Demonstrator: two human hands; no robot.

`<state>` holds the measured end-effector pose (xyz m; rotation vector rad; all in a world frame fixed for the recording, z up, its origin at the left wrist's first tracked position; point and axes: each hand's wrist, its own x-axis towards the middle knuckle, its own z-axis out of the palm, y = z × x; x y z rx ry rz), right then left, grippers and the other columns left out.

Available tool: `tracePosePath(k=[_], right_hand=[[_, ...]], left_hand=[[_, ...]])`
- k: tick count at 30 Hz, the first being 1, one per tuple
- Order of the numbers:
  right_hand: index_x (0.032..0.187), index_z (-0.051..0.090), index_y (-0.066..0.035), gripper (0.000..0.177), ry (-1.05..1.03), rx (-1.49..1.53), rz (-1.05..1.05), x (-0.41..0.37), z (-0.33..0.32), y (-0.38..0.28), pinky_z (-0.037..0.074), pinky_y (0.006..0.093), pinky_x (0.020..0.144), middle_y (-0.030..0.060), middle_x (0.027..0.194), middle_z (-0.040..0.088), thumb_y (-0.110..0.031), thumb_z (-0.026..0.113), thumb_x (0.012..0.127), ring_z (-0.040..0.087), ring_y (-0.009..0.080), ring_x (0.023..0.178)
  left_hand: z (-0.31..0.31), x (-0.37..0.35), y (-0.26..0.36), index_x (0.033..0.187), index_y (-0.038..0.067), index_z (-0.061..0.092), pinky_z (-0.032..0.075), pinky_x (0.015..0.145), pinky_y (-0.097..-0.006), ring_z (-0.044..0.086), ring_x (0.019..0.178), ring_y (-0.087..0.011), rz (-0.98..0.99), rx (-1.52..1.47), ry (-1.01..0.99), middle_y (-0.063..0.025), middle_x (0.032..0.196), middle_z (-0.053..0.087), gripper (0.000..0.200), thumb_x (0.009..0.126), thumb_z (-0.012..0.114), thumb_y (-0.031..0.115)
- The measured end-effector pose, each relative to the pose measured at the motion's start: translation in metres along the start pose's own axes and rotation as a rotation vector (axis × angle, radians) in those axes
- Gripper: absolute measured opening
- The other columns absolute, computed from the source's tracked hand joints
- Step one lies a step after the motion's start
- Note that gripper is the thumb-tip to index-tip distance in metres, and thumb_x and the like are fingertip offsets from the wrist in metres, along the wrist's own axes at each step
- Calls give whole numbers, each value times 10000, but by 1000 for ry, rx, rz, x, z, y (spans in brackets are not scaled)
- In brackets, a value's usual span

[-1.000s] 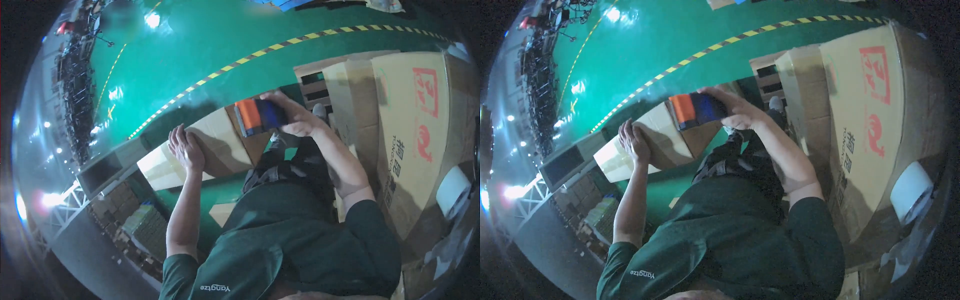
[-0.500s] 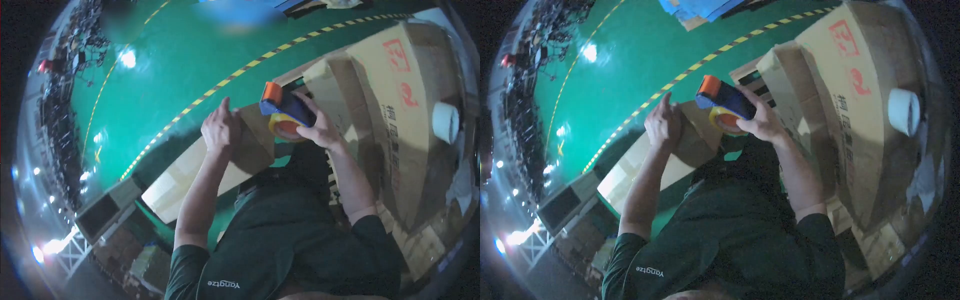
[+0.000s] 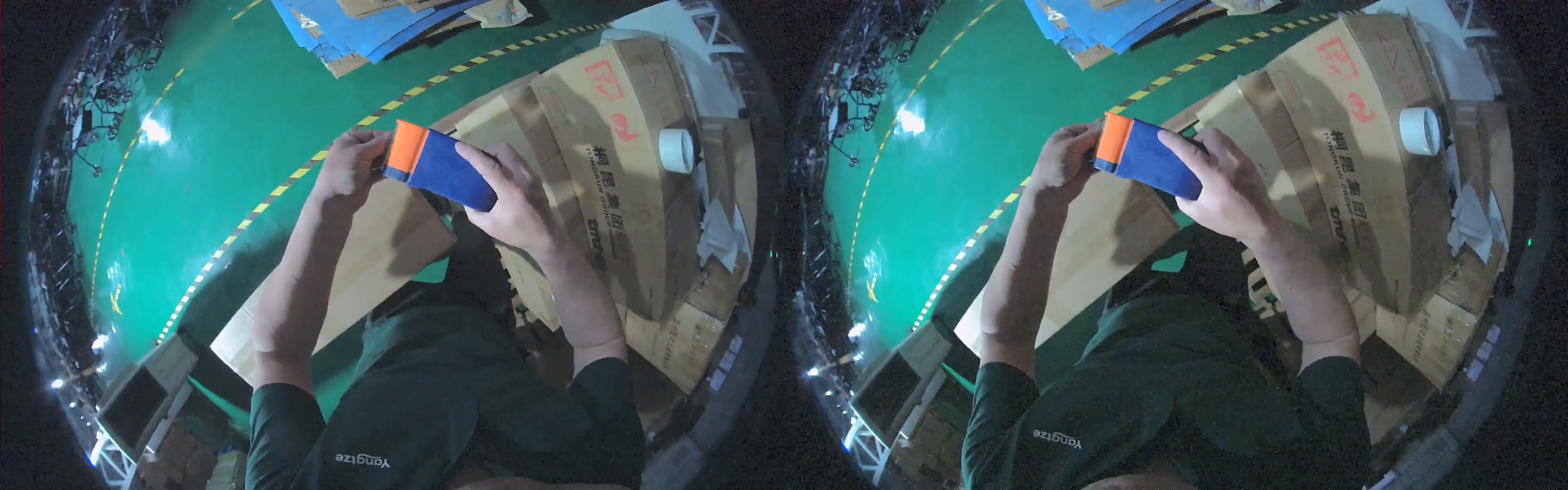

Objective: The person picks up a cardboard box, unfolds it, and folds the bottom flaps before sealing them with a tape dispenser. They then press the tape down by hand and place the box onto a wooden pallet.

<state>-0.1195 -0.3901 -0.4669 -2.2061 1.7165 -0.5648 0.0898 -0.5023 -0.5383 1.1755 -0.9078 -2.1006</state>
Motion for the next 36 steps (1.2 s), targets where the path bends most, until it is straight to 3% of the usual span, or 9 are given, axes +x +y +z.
tracePosePath(k=[2,5,8,14,20,26,29,32,36], right_hand=[[1382,476,-200,725,-50,-6,108,1,3,-12,506,433,747,133,1037,545,-111,706,700,588,326,898],[1400,444,-193,726,-154,-39,260,-6,-4,-39,517,462,709,146,1029,525,-119,708,727,588,344,894],[1391,444,-154,718,-248,-114,380,-24,-17,-62,524,461,729,146,1024,499,-130,712,725,574,345,902],[1380,444,-125,761,-258,-174,384,-27,-28,-83,520,413,622,123,957,476,-176,730,677,560,309,802],[1354,469,-118,716,-276,-185,360,-8,-35,-92,501,405,646,125,922,485,-166,714,683,555,313,782],[1320,509,-117,698,-315,-232,356,1,-43,-92,496,394,597,112,919,483,-186,719,658,557,292,748],[1329,502,-126,719,-336,-223,363,2,-44,-92,492,401,570,112,919,483,-210,732,653,559,287,723],[1336,490,-119,737,-367,-217,373,1,-45,-93,499,415,590,116,936,475,-231,742,653,560,297,750],[1334,494,-120,732,-383,-213,385,0,-46,-93,518,432,615,120,962,482,-232,738,653,578,313,786]], left_hand=[[-3,8,2,550,170,409,208,492,-226,248,516,-50,36,103,99,64,545,280,305,813,553,117],[-23,37,-3,576,103,479,318,467,-268,389,474,-111,71,236,277,-36,549,464,244,810,545,128],[-46,53,-11,603,72,508,413,448,-301,517,455,-152,77,461,321,-68,541,533,224,821,514,126],[-49,64,-45,780,64,602,398,494,-362,510,460,-184,24,725,227,-52,640,605,207,872,508,224],[-50,71,-69,887,70,687,408,618,-390,539,638,-248,-75,715,217,-101,724,655,242,887,508,232],[-40,74,-75,883,86,621,367,469,-325,464,452,-152,-211,573,145,-40,615,561,221,922,495,264],[-38,73,-79,853,97,642,341,497,-320,438,525,-139,-242,571,119,-25,628,545,209,911,524,260],[-39,72,-85,803,96,652,383,571,-354,507,603,-174,-222,668,79,-43,672,610,227,898,532,264],[-43,72,-108,839,72,656,429,627,-424,587,703,-326,-47,838,27,-151,795,671,232,899,529,258]])
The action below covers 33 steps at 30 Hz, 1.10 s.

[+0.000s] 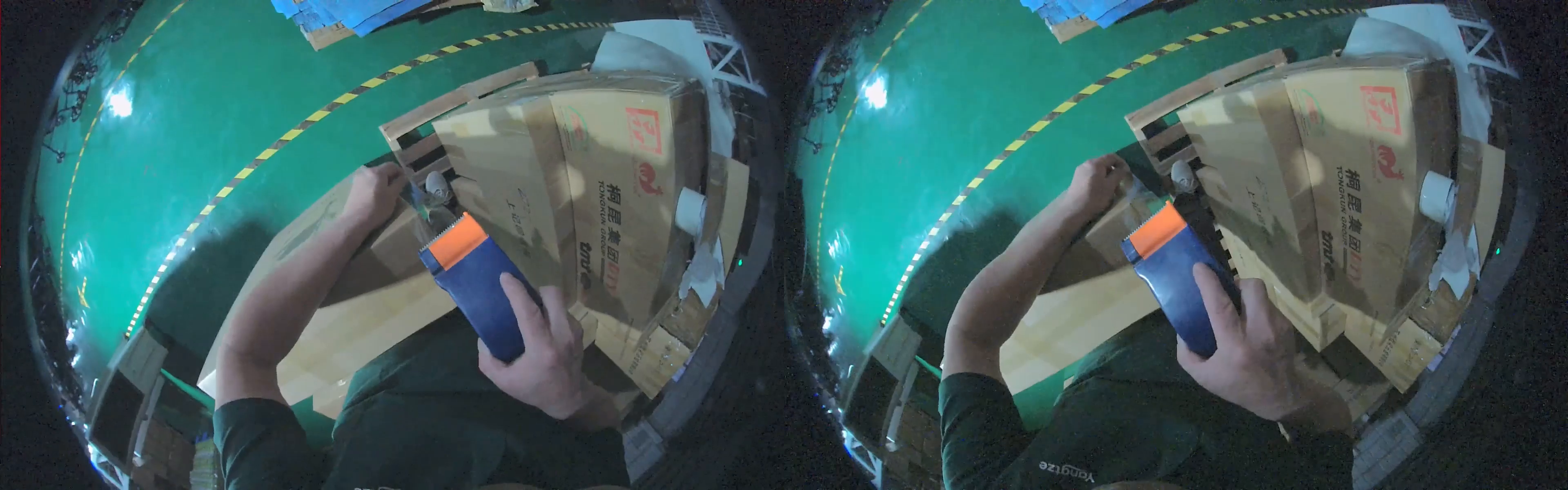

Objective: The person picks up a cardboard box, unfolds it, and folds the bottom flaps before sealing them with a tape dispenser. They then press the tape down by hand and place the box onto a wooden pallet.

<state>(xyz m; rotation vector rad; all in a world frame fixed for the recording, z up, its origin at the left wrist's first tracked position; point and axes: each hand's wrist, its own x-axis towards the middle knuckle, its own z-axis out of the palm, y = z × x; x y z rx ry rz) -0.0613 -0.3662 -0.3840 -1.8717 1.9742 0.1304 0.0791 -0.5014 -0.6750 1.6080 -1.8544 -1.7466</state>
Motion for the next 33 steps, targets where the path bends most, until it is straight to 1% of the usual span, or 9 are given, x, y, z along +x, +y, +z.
tracePosePath(k=[3,8,11,15,17,21,26,29,33], right_hand=[[1332,491,-115,724,-20,-6,-7,-2,0,2,531,421,624,134,988,495,-243,742,665,592,316,815],[1340,468,-122,730,-71,-7,-8,-3,4,9,521,393,613,136,983,478,-278,749,684,576,299,782],[1333,476,-122,726,-62,1,-22,-1,7,10,532,391,615,138,987,481,-280,752,680,584,300,790],[1345,452,-135,748,-71,9,-39,1,9,14,530,382,618,142,978,477,-285,765,683,581,296,792],[1359,435,-147,771,-99,6,-26,0,10,17,535,384,631,147,988,477,-301,780,687,579,294,808],[1379,395,-141,772,-149,56,4,-7,22,24,556,407,705,174,1064,474,-298,774,726,582,330,903],[1397,365,-150,785,-104,86,19,-13,52,30,547,384,665,173,1023,484,-286,782,747,589,303,843],[1388,388,-154,763,-93,57,58,-16,59,28,543,389,629,160,986,484,-267,777,741,589,305,797],[1384,402,-139,732,-76,62,83,-17,59,25,534,395,617,169,980,504,-260,757,756,593,317,793]], left_hand=[[1,-4,-11,858,74,596,423,623,-464,591,743,-392,100,137,-3,-188,819,659,173,880,538,236],[-18,-10,-18,1176,112,546,487,670,-475,630,889,-416,-58,342,-58,-222,990,676,294,903,553,220],[-36,-25,-3,1076,45,620,490,723,-434,644,891,-363,120,219,64,-179,1005,688,240,917,457,123],[-59,-80,33,1192,14,573,448,939,-399,579,1101,-306,245,47,-55,-152,1208,608,333,931,534,217],[-58,-96,32,1336,17,473,408,1031,-400,509,1232,-319,329,94,-183,-168,1358,513,511,933,604,302],[-53,-105,32,1367,59,454,413,1016,-425,501,1240,-331,302,282,-197,-153,1389,497,554,926,575,372],[-37,-129,42,1248,77,521,488,879,-463,556,1148,-351,408,669,166,-168,1277,561,437,914,559,356],[-4,-166,42,1296,20,493,455,899,-517,509,1201,-391,666,641,305,-217,1288,512,455,902,562,237],[20,-195,57,1410,11,381,276,1084,-495,328,1362,-327,600,653,-24,-172,1433,385,744,843,601,440]])
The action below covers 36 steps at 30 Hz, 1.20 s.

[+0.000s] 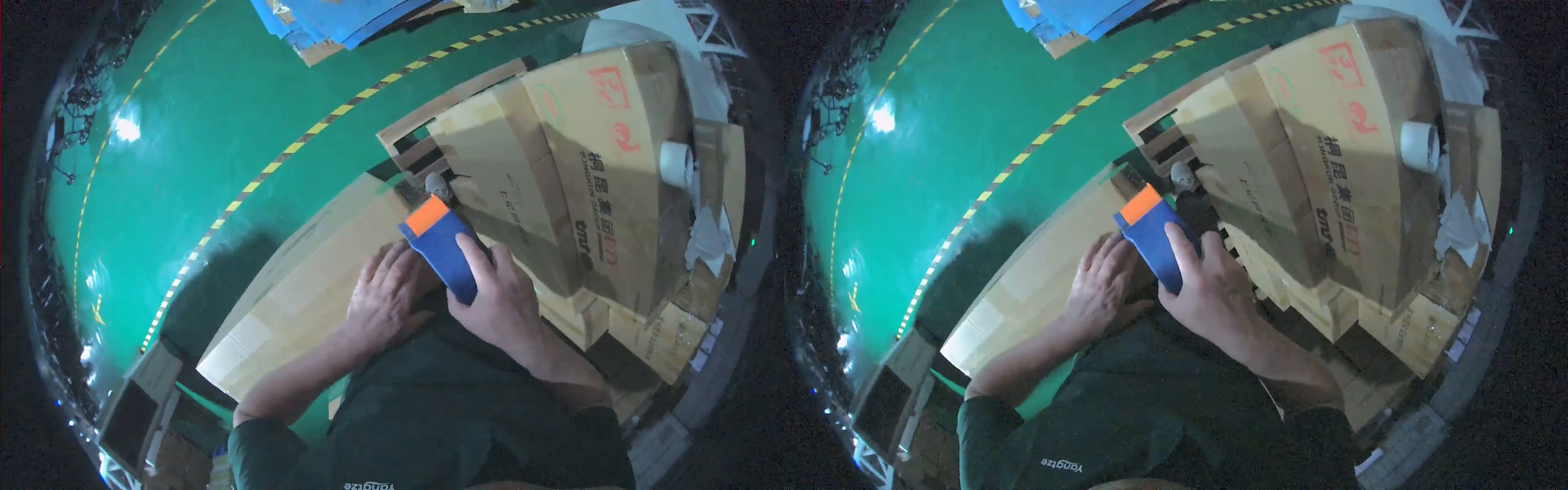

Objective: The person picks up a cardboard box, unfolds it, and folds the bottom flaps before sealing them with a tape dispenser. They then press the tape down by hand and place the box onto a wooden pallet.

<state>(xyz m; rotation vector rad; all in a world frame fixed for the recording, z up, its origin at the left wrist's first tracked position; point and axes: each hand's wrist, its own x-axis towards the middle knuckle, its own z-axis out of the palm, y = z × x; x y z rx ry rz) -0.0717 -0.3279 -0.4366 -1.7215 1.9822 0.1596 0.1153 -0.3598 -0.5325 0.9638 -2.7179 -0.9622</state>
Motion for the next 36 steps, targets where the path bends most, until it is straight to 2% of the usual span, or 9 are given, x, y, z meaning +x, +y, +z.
tracePosePath(k=[2,5,8,11,17,21,26,32,36], right_hand=[[1364,431,-132,714,106,16,-34,-1,6,0,514,425,573,164,933,497,-203,740,724,579,337,733],[1343,465,-130,699,194,23,-52,-8,11,3,513,432,573,155,897,497,-165,731,698,579,336,706],[1355,461,-119,719,246,89,-75,-27,17,13,517,418,586,152,910,496,-164,748,698,569,322,726],[1386,388,-145,768,238,107,-79,-60,31,33,528,408,599,181,970,495,-234,768,725,572,326,768],[1373,404,-114,733,222,154,-53,-128,57,72,511,393,615,172,973,488,-250,753,742,530,280,778],[1376,402,-121,754,267,144,-91,-154,81,99,524,389,601,168,979,479,-264,758,727,530,283,775],[1409,373,-139,805,251,141,-106,-160,113,117,540,388,610,192,1028,484,-335,774,738,551,302,807],[1422,366,-173,807,191,153,-46,-140,140,120,554,416,610,206,1059,503,-341,773,744,591,339,859],[1397,387,-137,786,215,211,-69,-118,151,122,559,434,601,231,1027,511,-273,774,726,590,375,840]], left_hand=[[5,0,7,1431,8,360,226,1151,-457,274,1410,-279,-36,122,-167,-134,1481,356,944,761,637,613],[33,-4,3,1338,6,488,316,1099,-465,372,1353,-288,12,248,64,-136,1415,444,742,745,647,423],[38,-4,3,1308,-10,518,355,1078,-472,445,1298,-298,44,227,193,-141,1352,501,603,783,642,259],[37,-2,2,1355,-14,457,323,1100,-478,423,1316,-306,16,155,180,-147,1365,475,671,789,668,279],[31,0,-3,1380,-19,409,298,1105,-492,377,1336,-335,7,163,176,-147,1374,441,829,690,739,302],[34,-1,-6,1399,-16,370,266,1129,-505,351,1349,-347,-1,173,131,-164,1396,425,882,684,764,318],[34,-3,-3,1422,2,346,235,1159,-498,336,1367,-335,-11,203,104,-167,1411,418,873,733,762,341],[41,-3,-6,1404,-6,379,248,1150,-505,368,1338,-349,25,216,197,-181,1379,434,906,660,779,323],[43,0,-1,1367,-4,417,291,1120,-518,395,1310,-371,57,251,259,-181,1348,451,879,632,789,302]])
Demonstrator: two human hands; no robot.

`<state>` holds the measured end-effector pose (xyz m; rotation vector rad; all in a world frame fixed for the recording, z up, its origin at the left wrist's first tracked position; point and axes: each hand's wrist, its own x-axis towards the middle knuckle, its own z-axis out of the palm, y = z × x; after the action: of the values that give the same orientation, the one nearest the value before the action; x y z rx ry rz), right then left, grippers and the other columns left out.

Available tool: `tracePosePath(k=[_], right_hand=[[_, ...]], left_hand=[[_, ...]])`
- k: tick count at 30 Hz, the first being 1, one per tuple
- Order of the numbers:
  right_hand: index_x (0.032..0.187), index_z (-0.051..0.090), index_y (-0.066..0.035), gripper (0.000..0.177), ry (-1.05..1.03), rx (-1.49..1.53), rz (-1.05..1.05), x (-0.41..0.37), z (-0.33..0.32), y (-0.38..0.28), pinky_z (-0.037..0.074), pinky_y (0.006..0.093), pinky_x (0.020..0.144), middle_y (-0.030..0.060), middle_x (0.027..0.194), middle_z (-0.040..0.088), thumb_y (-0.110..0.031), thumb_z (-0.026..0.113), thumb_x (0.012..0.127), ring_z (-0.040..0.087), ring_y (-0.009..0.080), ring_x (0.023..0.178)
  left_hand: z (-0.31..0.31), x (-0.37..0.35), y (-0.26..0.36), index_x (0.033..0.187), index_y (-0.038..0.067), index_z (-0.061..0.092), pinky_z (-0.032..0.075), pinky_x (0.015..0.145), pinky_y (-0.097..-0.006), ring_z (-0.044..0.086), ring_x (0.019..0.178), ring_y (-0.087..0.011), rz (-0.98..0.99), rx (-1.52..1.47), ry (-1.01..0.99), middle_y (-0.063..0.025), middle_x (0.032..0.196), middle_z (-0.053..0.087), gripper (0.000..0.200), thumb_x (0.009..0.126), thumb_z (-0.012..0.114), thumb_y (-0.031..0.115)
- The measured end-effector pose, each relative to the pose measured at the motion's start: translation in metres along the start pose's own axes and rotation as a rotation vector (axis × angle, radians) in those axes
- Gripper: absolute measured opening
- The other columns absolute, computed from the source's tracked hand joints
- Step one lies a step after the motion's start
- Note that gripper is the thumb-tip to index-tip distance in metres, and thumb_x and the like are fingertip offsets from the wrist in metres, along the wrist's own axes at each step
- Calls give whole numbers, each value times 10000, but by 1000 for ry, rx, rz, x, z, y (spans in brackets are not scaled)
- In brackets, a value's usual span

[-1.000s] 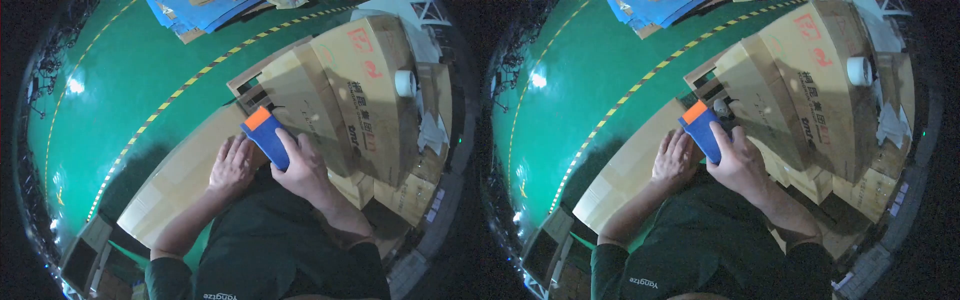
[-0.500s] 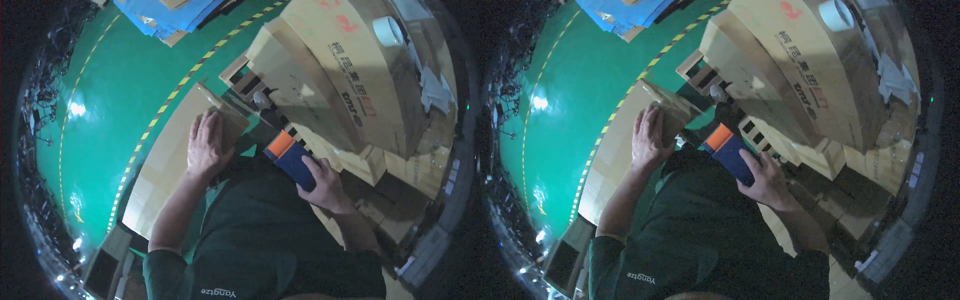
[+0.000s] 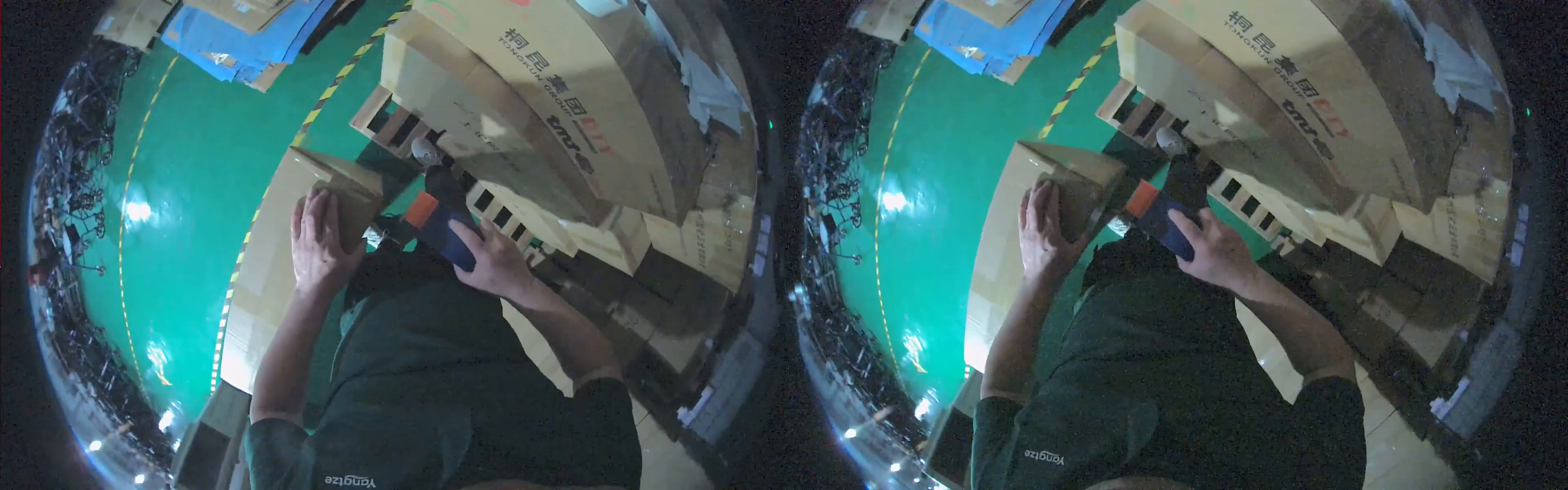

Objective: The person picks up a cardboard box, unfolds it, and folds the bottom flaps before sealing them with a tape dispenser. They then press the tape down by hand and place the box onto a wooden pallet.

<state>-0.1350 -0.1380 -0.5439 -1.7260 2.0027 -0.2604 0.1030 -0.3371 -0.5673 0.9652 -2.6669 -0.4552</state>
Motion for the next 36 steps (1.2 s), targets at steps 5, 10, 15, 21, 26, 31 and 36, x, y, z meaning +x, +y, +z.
tracePosePath(k=[5,10,15,21,26,31,36], right_hand=[[1369,413,-118,791,114,33,-60,15,17,4,555,376,546,199,979,534,-266,791,690,595,311,759],[1358,427,-140,833,181,19,-50,6,25,13,548,368,511,170,969,514,-296,824,642,590,295,729],[1376,409,-166,869,197,110,-65,-12,28,26,538,388,570,175,1034,496,-291,823,623,569,310,847],[1345,474,-110,680,262,310,-154,-31,24,34,515,463,615,238,1070,515,-590,562,871,570,381,912],[1333,495,-89,675,270,305,-200,-38,21,36,516,469,664,256,1096,536,-588,559,883,574,388,922],[1363,470,-96,769,185,350,-140,-41,28,43,464,480,686,212,1040,525,-697,401,887,539,367,858],[1384,452,-86,767,91,276,-70,-17,27,31,465,492,701,249,1051,503,-658,391,877,542,393,895]], left_hand=[[-2,13,13,1270,210,534,426,943,-548,515,1138,-378,158,116,134,-145,1191,521,562,756,746,293],[5,16,20,1298,212,560,413,964,-563,472,1242,-343,202,91,-1,-32,1329,501,446,859,637,182],[7,20,11,1233,202,622,428,966,-533,508,1218,-321,213,128,66,-11,1335,530,383,852,650,184],[6,20,6,1242,139,617,417,962,-529,488,1238,-342,278,132,25,-51,1335,530,415,827,603,154],[8,17,4,1258,155,610,409,975,-559,487,1261,-337,279,93,14,-50,1323,546,459,801,606,108],[7,23,-5,1180,128,637,421,957,-522,520,1192,-353,292,132,70,-66,1269,563,309,878,590,171],[6,19,-5,1219,129,629,386,1011,-547,497,1228,-359,255,100,33,-62,1308,555,350,875,584,176]])
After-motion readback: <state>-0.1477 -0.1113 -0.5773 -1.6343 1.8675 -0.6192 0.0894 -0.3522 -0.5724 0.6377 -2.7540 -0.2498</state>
